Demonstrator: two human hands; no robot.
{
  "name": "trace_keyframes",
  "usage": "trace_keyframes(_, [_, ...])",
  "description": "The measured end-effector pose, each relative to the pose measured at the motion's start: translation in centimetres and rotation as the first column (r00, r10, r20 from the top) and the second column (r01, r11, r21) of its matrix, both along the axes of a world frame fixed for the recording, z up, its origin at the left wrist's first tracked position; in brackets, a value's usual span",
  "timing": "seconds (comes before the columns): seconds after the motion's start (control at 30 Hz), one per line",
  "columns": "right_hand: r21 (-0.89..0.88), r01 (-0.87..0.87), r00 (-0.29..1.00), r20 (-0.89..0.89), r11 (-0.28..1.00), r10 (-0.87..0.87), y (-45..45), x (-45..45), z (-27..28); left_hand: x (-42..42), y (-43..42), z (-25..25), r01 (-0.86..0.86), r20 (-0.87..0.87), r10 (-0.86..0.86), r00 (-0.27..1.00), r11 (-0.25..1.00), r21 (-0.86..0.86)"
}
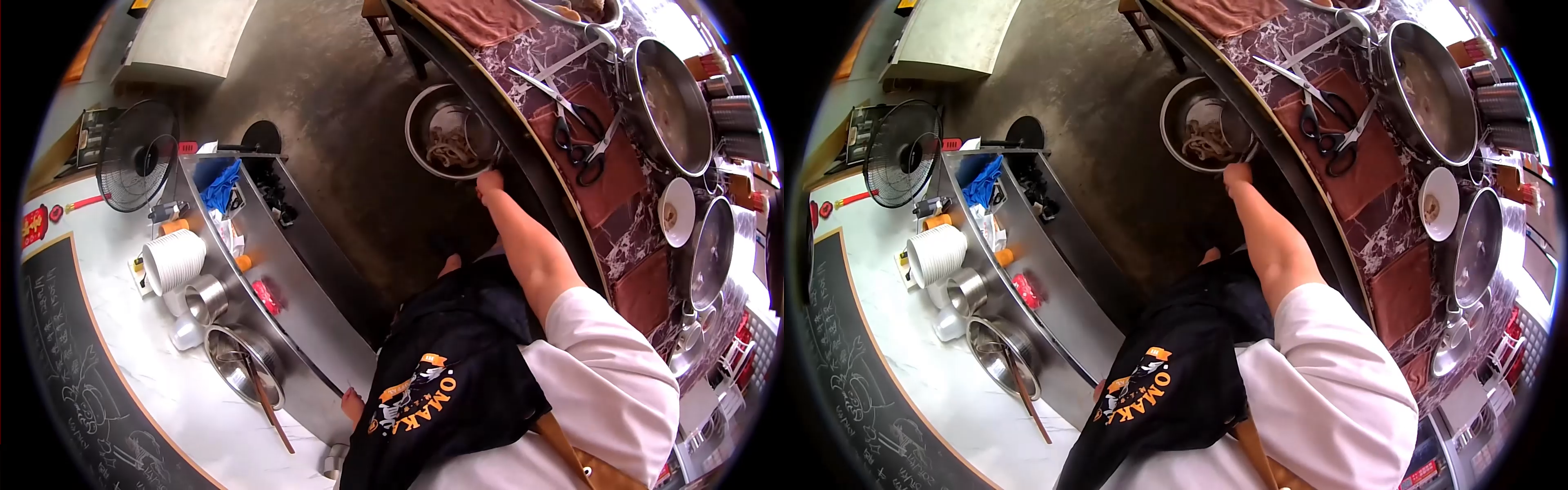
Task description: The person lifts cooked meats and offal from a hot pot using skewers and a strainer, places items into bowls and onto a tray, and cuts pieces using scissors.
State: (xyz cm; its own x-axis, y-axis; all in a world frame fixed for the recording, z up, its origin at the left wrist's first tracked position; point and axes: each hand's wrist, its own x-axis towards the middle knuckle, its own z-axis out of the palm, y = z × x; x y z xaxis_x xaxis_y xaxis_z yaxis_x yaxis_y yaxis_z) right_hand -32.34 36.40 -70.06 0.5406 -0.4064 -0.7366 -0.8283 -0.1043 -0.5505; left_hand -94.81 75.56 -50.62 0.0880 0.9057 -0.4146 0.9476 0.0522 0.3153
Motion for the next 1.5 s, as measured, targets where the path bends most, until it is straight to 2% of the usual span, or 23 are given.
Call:
trace_keyframes(0.03, [0.323,0.264,0.961,-0.174,0.909,-0.217,0.1,0.5,0.7,1.0,-0.1,-0.2,-0.071,0.081,0.077,0.994,0.995,-0.069])
trace_keyframes(0.07, [0.417,0.473,0.88,-0.268,0.776,-0.392,1.0,0.5,2.7,2.4,-0.2,-0.1,-0.062,0.09,0.068,0.994,0.995,-0.075])
trace_keyframes(0.1, [0.535,0.548,0.837,-0.347,0.643,-0.424,1.2,0.0,-1.4,4.8,-0.5,0.3,-0.148,0.091,0.162,0.982,0.978,-0.149])
trace_keyframes(0.13, [0.621,0.567,0.821,-0.369,0.541,-0.436,0.7,-0.9,1.7,7.7,-1.1,0.3,-0.219,0.085,0.244,0.966,0.947,-0.234])
trace_keyframes(0.17, [0.737,0.63,0.764,-0.532,0.245,-0.365,0.4,-1.5,3.4,10.4,-1.9,0.2,-0.162,0.135,0.197,0.971,0.958,-0.236])
trace_keyframes(0.2, [0.778,0.597,0.786,-0.518,0.197,-0.336,0.4,-2.0,9.4,12.9,-2.7,0.0,-0.104,0.187,0.15,0.971,0.966,-0.237])
trace_keyframes(0.27, [0.909,0.415,0.9,-0.406,0.032,-0.156,-1.3,-4.0,12.8,18.3,-4.3,-0.8,-0.039,0.25,0.107,0.962,0.964,-0.263])
trace_keyframes(0.3, [0.872,0.487,0.867,-0.49,-0.051,-0.097,-2.3,-4.6,15.1,21.1,-5.3,-1.2,-0.031,0.26,0.11,0.959,0.957,-0.29])
trace_keyframes(0.47, [0.957,0.257,0.966,-0.253,-0.136,0.042,-11.7,-6.1,27.1,32.6,-10.2,-0.1,0.139,0.273,-0.052,0.961,0.941,-0.309])
trace_keyframes(0.53, [0.987,0.03,0.999,-0.024,-0.156,0.041,-16.8,-6.4,30.1,36.0,-11.2,-1.4,0.182,0.322,-0.076,0.944,0.932,-0.314])
trace_keyframes(0.63, [0.984,-0.177,0.981,0.18,0.035,-0.079,-25.4,-7.1,35.6,40.6,-12.4,-2.0,0.147,0.348,-0.017,0.937,0.924,-0.352])
trace_keyframes(0.67, [0.957,-0.22,0.96,0.247,0.191,-0.129,-28.4,-7.5,36.4,41.9,-12.5,-2.7,0.166,0.352,-0.034,0.935,0.921,-0.352])
trace_keyframes(0.77, [0.612,-0.173,0.895,0.425,0.772,-0.136,-35.9,-7.8,41.2,45.3,-14.0,-2.7,0.164,0.372,-0.02,0.928,0.918,-0.36])
trace_keyframes(0.87, [0.238,-0.087,0.815,0.575,0.967,-0.068,-43.2,-7.5,40.2,48.2,-15.9,-2.6,0.185,0.383,-0.032,0.923,0.91,-0.37])
trace_keyframes(0.9, [-0.053,-0.066,0.75,0.655,0.996,0.085,-44.7,-6.6,39.0,49.3,-16.2,-2.6,0.194,0.377,-0.044,0.925,0.909,-0.369])
trace_keyframes(0.97, [-0.579,0.074,0.71,0.603,0.812,0.365,-47.0,-4.6,37.8,51.9,-16.5,-2.9,0.259,0.413,-0.076,0.907,0.876,-0.408])
trace_keyframes(1.0, [-0.713,0.089,0.699,0.542,0.695,0.467,-47.6,-3.4,37.6,53.4,-16.7,-3.0,0.294,0.43,-0.093,0.898,0.855,-0.427])
trace_keyframes(1.07, [-0.843,-0.039,0.871,0.235,0.537,0.432,-47.4,-0.9,38.0,57.7,-18.1,-2.4,0.333,0.465,-0.141,0.874,0.871,-0.362])
trace_keyframes(1.17, [-0.876,-0.208,0.92,-0.024,0.435,0.391,-47.4,1.9,34.9,65.3,-17.3,-4.0,0.466,0.553,-0.279,0.785,0.854,-0.231])
trace_keyframes(1.3, [-0.698,-0.381,0.925,-0.289,0.606,0.248,-47.1,3.5,35.7,75.2,-21.4,-0.2,0.606,0.728,-0.38,0.57,0.793,-0.06])
trace_keyframes(1.33, [-0.731,-0.383,0.924,-0.309,0.565,0.226,-47.6,3.3,35.2,77.2,-22.0,0.7,0.64,0.78,-0.366,0.508,0.766,-0.057])
trace_keyframes(1.4, [-0.513,-0.248,0.96,-0.244,0.822,0.138,-46.7,3.8,40.1,80.1,-24.5,3.5,0.694,0.819,-0.34,0.462,0.713,-0.096])
trace_keyframes(1.5, [-0.298,-0.293,0.92,-0.345,0.908,0.184,-48.6,4.1,41.9,82.8,-28.0,6.2,0.783,0.873,-0.328,0.362,0.615,-0.094])
